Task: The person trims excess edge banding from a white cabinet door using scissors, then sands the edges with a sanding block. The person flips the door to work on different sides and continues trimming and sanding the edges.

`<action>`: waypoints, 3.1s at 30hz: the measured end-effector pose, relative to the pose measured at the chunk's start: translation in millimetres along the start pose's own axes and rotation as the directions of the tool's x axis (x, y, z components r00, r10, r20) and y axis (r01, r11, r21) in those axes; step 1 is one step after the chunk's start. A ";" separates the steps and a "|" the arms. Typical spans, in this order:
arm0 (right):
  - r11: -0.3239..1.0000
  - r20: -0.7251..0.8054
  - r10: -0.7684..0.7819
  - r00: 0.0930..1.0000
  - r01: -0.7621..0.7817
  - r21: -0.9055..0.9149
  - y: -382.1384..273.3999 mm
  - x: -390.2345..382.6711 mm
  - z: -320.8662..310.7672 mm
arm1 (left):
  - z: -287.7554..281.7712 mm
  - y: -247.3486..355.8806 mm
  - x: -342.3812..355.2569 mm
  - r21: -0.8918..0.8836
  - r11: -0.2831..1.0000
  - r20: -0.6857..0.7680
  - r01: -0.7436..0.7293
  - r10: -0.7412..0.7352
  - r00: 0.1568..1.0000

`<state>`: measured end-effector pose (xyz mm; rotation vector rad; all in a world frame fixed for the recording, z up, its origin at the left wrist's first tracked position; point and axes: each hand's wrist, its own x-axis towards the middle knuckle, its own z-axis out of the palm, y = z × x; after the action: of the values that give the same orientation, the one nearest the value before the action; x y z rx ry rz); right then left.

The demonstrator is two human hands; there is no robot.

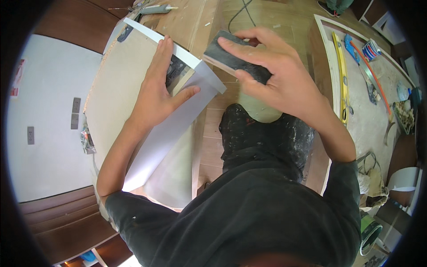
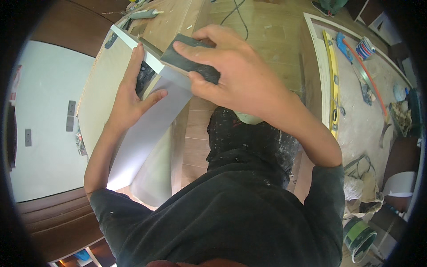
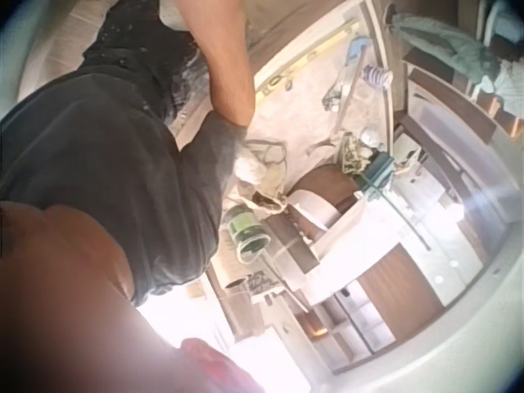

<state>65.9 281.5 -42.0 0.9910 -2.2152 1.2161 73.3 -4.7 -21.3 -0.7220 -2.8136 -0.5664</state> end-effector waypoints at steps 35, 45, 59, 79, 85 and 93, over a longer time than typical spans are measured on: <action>0.891 0.164 -0.150 0.975 0.206 -0.404 -48.0 43.5 19.8 | 6.7 -10.6 -8.3 -0.391 0.920 -0.105 0.028 -0.074 0.992; 0.949 -0.051 -0.007 0.999 -0.009 -0.316 -4.5 53.6 -9.9 | -9.0 4.5 -2.5 0.270 0.936 -0.003 -0.226 0.236 0.972; 0.868 -0.190 0.398 0.897 -0.301 0.396 28.6 -66.7 -57.7 | -11.4 56.3 5.4 0.307 0.900 0.041 -0.309 0.311 0.949; -0.619 0.589 0.628 0.509 -0.131 0.774 92.2 -207.9 97.7 | 21.1 32.5 45.1 0.123 0.981 0.036 -0.148 0.144 0.989; -0.659 0.682 0.541 0.492 -0.255 0.707 84.0 -181.9 161.6 | 19.8 22.6 45.2 0.156 0.980 0.068 -0.126 0.117 0.991; -0.771 0.568 0.525 0.634 0.072 0.633 67.5 -137.5 213.4 | 21.2 22.8 49.2 0.206 0.971 0.072 -0.124 0.112 0.991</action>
<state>99.6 177.4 -280.7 -0.3968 0.1579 3.6763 40.2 43.3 -20.4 -0.8682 -2.8039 -0.2252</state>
